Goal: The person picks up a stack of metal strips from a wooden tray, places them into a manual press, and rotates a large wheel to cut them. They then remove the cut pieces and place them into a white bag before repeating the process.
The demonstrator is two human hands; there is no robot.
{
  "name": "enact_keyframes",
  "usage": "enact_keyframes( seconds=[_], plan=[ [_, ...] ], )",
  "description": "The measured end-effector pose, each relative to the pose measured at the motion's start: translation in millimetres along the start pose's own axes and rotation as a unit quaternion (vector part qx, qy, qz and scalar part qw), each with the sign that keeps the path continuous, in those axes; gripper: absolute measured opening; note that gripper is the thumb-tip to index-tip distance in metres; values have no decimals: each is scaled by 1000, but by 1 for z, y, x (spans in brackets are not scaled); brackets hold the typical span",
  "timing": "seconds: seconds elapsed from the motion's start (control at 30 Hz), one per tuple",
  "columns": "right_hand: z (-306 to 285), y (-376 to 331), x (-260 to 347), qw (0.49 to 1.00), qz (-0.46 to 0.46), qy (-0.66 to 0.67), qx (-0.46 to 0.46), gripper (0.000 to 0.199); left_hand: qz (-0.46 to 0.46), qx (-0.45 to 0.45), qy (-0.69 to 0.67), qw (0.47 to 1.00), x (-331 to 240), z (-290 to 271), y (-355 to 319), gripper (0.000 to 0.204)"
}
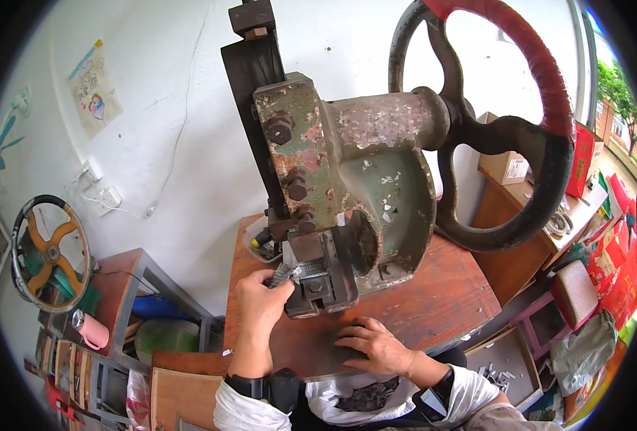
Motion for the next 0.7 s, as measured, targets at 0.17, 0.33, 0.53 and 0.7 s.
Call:
enact_keyframes(
  seconds=[0.17, 0.33, 0.53, 0.7],
  plan=[
    [-1, -1, 1, 1000, -6, -14, -1, 45, 14, -27, -91, 995, 4, 23, 7, 23],
    [1, -3, -1, 1000, -8, -9, -2, 45, 189, -170, 145, 956, -30, 34, -6, 34],
    [2, -4, -1, 1000, -8, -10, -1, 43, 97, -52, 160, 981, -24, 54, 23, 36],
    [-1, -3, -1, 1000, 2, -3, -10, 44, 32, -78, 131, 988, -10, 45, 27, 34]
  ],
)
Point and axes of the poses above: each hand's wrist, its own y-axis towards the middle knuckle, its own z-axis out of the palm, x = y × z, the point moved 9 cm from there along y, towards the middle knuckle, and after that the axes turned 4 degrees about -z, right-handed, at the moved point
